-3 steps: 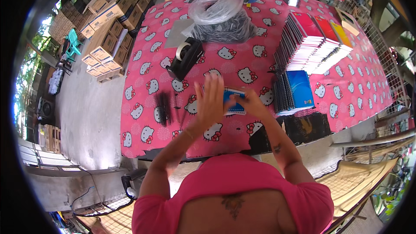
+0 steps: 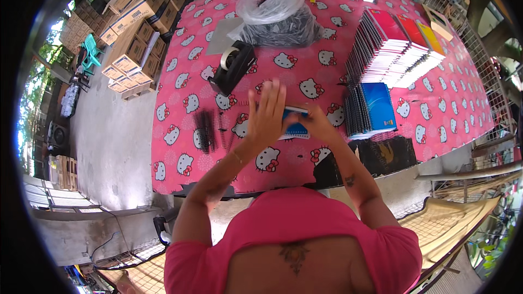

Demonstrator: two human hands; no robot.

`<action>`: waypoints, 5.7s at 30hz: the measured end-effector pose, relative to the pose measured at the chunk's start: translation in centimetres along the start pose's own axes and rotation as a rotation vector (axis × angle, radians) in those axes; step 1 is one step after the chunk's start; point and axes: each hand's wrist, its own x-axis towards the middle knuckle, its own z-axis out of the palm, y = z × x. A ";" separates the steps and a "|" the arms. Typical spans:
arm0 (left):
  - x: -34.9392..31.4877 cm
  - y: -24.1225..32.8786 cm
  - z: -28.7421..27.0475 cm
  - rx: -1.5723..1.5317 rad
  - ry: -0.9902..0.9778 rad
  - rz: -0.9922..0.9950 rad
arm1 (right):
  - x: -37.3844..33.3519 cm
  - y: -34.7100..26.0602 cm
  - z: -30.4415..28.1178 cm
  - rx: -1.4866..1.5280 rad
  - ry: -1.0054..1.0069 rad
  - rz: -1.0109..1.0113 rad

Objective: The person tapes the spines of notebooks and stacks them. They apply blue adhesive tape to the edge of each notebook, smooth it down by hand, and then place the finished notebook onto a stack on the table.

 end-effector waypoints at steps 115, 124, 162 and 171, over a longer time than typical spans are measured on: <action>-2.3 -3.4 -6.7 -0.288 -0.202 0.274 | -5.4 -2.1 3.5 -0.077 0.287 -0.233; 0.8 -2.6 -8.5 -0.347 -0.001 -0.036 | -2.0 2.7 7.4 0.344 0.387 -0.026; -4.0 -7.8 -8.2 -0.553 0.110 -0.341 | -0.7 0.8 5.7 0.290 0.111 -0.002; -1.8 -9.0 -9.3 -0.577 -0.062 -0.136 | -0.8 0.4 5.5 0.289 0.076 -0.018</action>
